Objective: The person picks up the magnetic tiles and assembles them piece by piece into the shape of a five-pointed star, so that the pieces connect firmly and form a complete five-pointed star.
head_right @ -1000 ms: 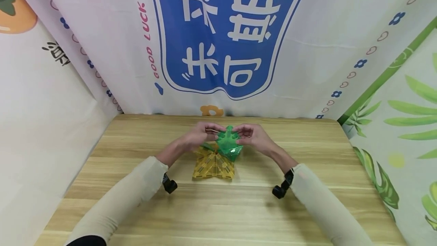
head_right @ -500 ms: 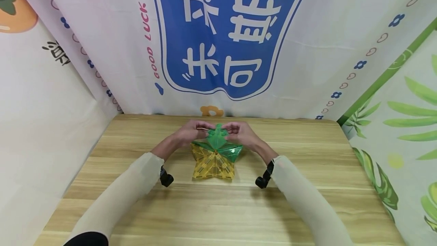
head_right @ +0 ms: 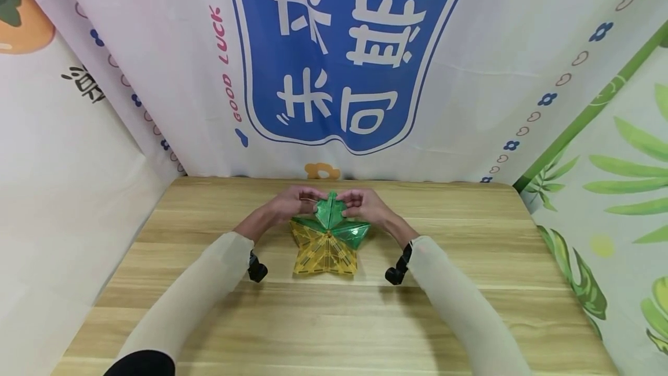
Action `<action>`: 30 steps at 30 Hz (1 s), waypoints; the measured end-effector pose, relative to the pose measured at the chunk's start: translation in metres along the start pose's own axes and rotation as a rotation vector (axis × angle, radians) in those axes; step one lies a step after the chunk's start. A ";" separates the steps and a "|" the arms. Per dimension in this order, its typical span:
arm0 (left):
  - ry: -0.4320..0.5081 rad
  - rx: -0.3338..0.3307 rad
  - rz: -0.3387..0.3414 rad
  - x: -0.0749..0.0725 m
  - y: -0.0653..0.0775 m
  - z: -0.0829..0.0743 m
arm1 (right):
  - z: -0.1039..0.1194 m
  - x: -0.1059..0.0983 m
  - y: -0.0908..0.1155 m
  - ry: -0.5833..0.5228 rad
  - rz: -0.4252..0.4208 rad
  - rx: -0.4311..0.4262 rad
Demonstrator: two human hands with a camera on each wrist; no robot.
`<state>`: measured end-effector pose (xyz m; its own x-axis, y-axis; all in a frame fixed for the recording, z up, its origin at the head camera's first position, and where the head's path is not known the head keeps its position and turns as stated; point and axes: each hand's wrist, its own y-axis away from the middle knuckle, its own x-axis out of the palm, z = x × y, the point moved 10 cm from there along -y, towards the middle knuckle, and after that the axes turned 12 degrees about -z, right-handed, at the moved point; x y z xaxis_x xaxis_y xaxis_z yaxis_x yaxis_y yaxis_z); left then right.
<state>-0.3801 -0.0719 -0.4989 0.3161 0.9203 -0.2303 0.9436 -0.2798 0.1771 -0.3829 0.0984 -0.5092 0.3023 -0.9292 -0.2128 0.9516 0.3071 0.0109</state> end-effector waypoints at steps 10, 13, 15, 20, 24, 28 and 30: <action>-0.122 0.042 0.017 0.006 -0.005 0.007 | -0.008 0.008 -0.002 -0.015 0.011 -0.032; -0.146 0.040 0.024 0.009 -0.004 0.010 | -0.009 0.011 -0.001 -0.013 0.022 -0.045; -0.162 0.047 0.022 0.009 -0.003 0.011 | -0.009 0.012 -0.001 -0.014 0.023 -0.046; -0.184 0.076 0.006 0.004 -0.001 0.008 | -0.007 0.007 0.000 -0.023 0.014 -0.029; -0.198 0.111 -0.056 -0.006 0.006 0.003 | -0.005 -0.002 0.007 0.035 -0.012 -0.036; -0.239 0.188 -0.134 -0.021 0.019 -0.006 | 0.004 -0.017 0.022 0.176 -0.047 -0.090; -0.276 0.236 -0.168 -0.029 0.029 -0.012 | 0.012 -0.028 0.031 0.267 -0.071 -0.129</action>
